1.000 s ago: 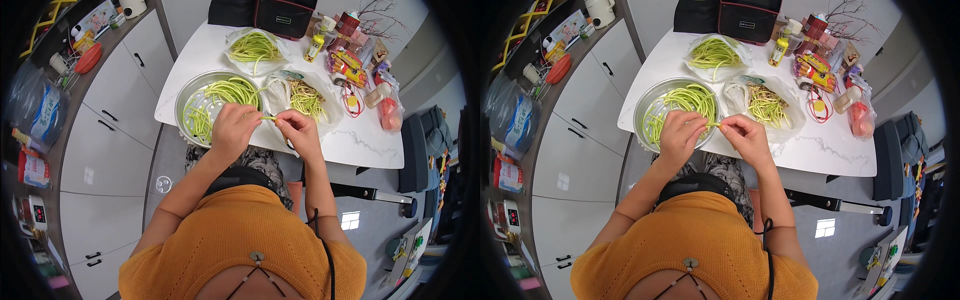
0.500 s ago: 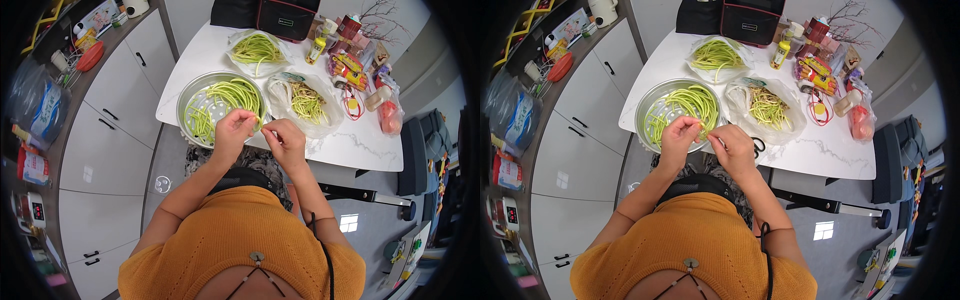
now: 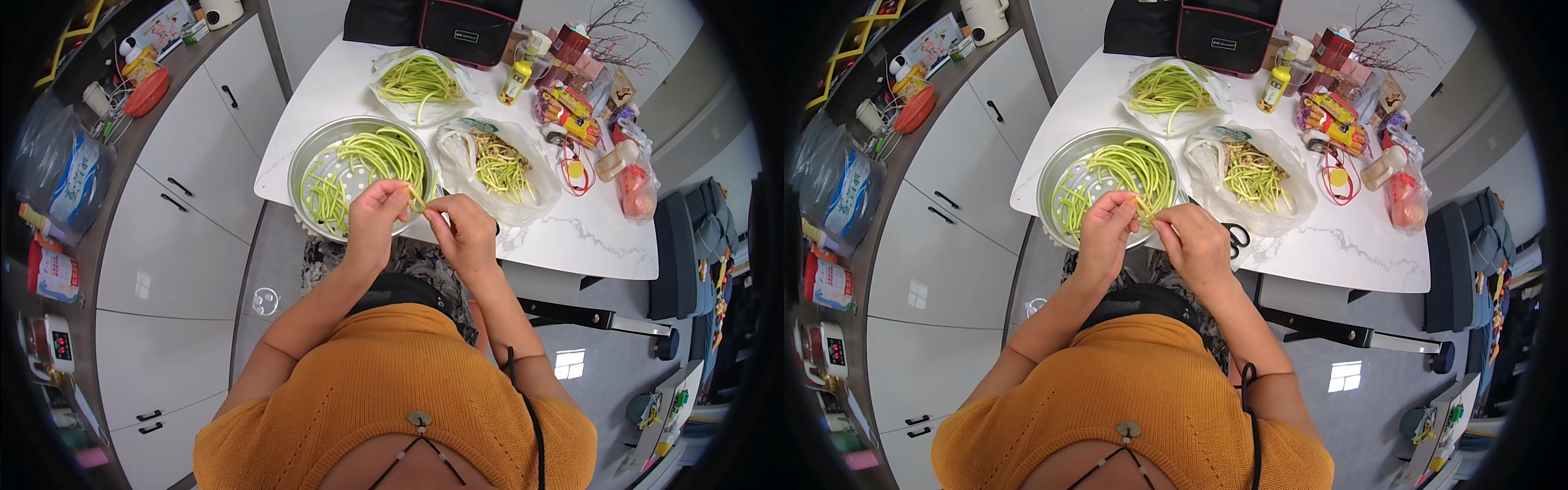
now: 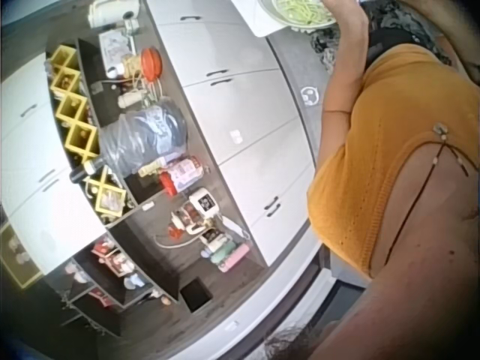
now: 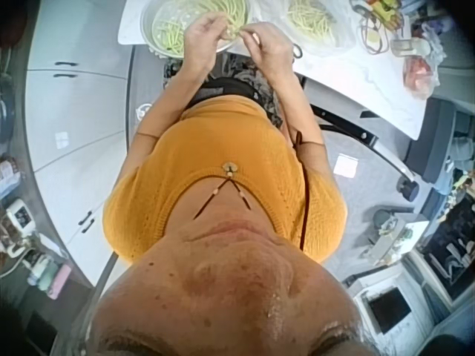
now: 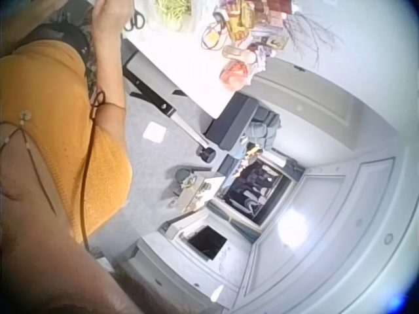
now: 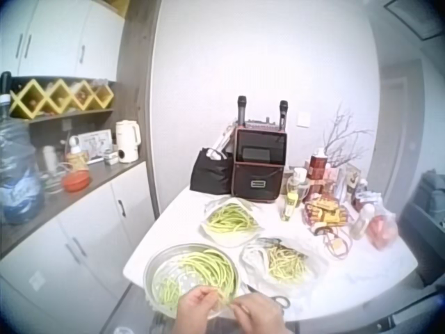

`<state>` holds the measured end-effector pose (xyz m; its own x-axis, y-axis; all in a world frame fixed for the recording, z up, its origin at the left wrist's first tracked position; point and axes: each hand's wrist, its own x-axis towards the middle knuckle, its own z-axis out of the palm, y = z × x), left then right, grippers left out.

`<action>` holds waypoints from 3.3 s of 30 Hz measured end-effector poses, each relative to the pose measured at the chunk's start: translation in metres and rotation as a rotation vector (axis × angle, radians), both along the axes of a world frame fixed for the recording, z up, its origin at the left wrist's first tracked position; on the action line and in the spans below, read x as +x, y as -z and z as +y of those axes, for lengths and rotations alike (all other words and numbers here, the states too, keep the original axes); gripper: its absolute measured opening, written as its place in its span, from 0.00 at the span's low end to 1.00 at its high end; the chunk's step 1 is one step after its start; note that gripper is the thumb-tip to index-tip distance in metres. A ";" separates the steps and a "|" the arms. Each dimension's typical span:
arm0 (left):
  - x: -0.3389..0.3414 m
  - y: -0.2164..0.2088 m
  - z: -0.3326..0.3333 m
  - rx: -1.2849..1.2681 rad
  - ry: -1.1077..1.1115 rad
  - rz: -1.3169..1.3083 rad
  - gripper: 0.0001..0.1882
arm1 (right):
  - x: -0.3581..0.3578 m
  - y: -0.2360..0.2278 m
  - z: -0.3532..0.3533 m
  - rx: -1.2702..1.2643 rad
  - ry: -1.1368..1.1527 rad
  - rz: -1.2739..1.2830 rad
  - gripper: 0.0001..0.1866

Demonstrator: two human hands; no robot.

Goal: The person prepares long beans by hand, breaking them into smaller segments and placing them into a metal steamer tray.

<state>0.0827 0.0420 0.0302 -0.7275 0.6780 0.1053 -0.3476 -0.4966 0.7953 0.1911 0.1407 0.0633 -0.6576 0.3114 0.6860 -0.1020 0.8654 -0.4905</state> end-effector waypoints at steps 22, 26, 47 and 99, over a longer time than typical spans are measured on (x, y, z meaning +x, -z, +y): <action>-0.095 -0.007 -0.047 -0.478 -0.375 0.384 0.08 | 0.013 0.041 0.128 0.262 0.677 -0.273 0.10; -0.111 -0.002 -0.049 -0.656 -0.315 0.585 0.08 | -0.008 0.038 0.101 0.193 0.464 -0.228 0.10; -0.108 0.019 -0.041 -0.957 -0.448 1.254 0.09 | -0.105 0.061 0.039 0.241 -0.052 -0.495 0.07; -0.004 -0.047 -0.006 -0.420 -0.441 1.493 0.07 | 0.020 -0.041 0.043 0.340 0.035 -0.086 0.07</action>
<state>0.0788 0.0355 0.0773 -0.2875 0.6166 0.7329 0.9269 -0.0136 0.3751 0.2107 0.1841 0.1043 -0.7105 0.0982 0.6968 -0.0398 0.9830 -0.1792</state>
